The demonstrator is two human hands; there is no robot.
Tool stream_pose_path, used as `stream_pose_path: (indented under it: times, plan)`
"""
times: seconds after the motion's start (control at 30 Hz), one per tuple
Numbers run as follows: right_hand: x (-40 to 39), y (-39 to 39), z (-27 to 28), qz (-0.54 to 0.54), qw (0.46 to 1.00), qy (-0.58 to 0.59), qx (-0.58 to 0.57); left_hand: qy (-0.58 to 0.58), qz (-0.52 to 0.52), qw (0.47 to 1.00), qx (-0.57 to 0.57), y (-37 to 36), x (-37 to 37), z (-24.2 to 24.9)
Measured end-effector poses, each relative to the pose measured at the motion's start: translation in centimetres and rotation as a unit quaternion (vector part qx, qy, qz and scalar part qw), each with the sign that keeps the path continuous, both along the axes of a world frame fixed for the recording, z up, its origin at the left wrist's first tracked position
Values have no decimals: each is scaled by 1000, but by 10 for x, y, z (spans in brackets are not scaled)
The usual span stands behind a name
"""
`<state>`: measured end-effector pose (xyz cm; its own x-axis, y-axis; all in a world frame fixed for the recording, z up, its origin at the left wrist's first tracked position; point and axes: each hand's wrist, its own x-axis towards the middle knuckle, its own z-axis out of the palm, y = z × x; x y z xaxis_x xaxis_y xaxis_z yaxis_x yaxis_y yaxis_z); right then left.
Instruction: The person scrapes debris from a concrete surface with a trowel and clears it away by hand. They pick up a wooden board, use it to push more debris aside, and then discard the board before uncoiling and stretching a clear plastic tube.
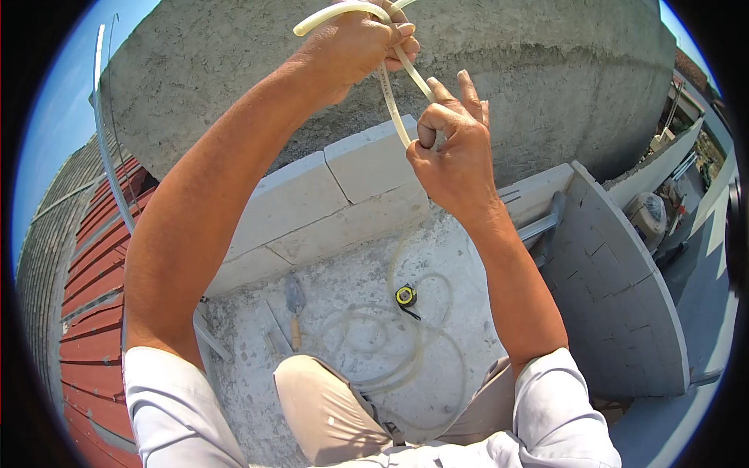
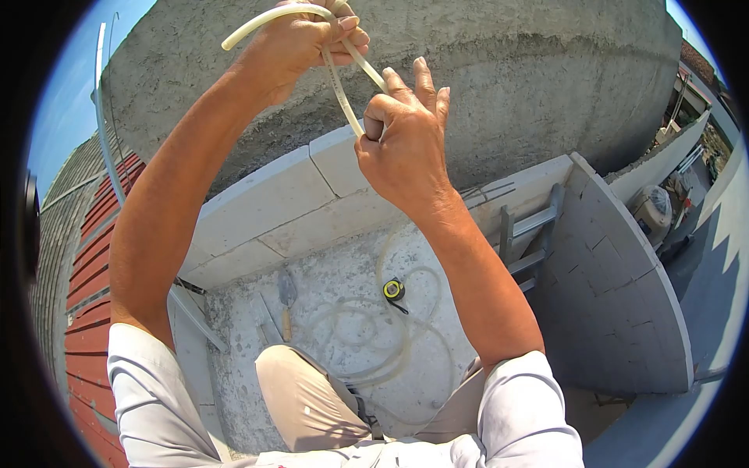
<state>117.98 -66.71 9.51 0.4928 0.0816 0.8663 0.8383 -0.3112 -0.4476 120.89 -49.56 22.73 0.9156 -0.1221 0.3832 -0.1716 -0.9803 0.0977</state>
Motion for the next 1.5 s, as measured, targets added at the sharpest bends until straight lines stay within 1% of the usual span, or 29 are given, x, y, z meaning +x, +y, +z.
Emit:
stream_pose_path:
  times: [0.03,0.13,0.2,0.23,0.3,0.33,0.37,0.43,0.47,0.6,0.67,0.7,0.77,0.8,0.83,0.87,0.9,0.93,1.0,1.03,1.07,1.17,1.2,1.27,1.3,1.4,1.43,1.47,1.5]
  plan:
    - [-1,3,-2,-16,1000,3,-23,-5,11,1000,21,-1,0,-4]
    - [-7,8,3,63,993,55,81,-15,32,998,56,-2,0,-9]
    - [-1,5,1,103,989,47,93,-17,36,997,66,-2,1,-11]
    - [11,-1,-4,120,990,30,70,-17,37,997,71,-1,0,-12]
    - [18,-8,-6,98,995,11,14,-25,18,995,94,6,3,-13]
    - [19,-10,-7,57,998,9,-18,-37,-5,992,117,11,4,-17]
    - [18,-10,-7,33,999,13,-34,-70,-73,980,172,11,-2,-14]
    - [14,-6,-6,1,998,27,-48,-31,25,995,92,-2,-7,-13]
    - [11,-6,-3,8,999,43,-25,-11,73,996,51,-12,-14,-10]
    - [3,-10,9,81,987,108,89,-58,7,983,173,8,-5,-2]
    - [13,-17,6,132,980,131,69,-77,-25,969,231,24,-1,2]
    - [18,-21,3,163,974,148,49,-86,-65,983,149,32,2,9]
    - [30,-25,-9,249,949,192,-23,-103,-145,984,-18,39,3,29]
    - [33,-25,-15,303,922,233,-61,-63,-101,916,-383,25,2,39]
    - [34,-21,-21,329,909,252,-43,-47,-133,862,-487,28,6,44]
    - [33,-14,-23,354,895,270,-26,-31,-163,795,-583,31,10,52]
    - [32,-8,-25,380,879,287,-10,-15,-191,717,-671,35,13,57]
    - [30,-2,-28,402,879,258,-4,-37,-189,700,-687,40,14,60]
    - [22,11,-32,362,896,256,-11,-81,-182,666,-719,42,7,67]
    - [20,18,-35,341,904,256,-13,-56,-199,635,-744,46,7,66]
    - [22,30,-43,364,896,246,57,-30,-217,603,-767,56,11,65]
    - [17,35,-42,287,918,273,33,51,-270,496,-824,83,23,61]
    - [15,36,-42,264,928,262,18,79,-284,457,-839,86,24,60]
    - [13,36,-40,217,947,237,-14,102,-238,402,-878,79,20,57]
    - [13,36,-41,200,950,238,-11,112,-214,374,-896,74,16,53]
    - [14,36,-37,149,957,250,-12,201,-289,462,-814,60,9,25]
    - [12,33,-31,132,956,261,-18,152,-266,577,-757,51,1,18]
    - [12,32,-28,115,955,271,-24,100,-238,681,-685,28,-20,13]
    - [12,32,-28,90,962,254,-45,46,-207,771,-600,13,-32,10]
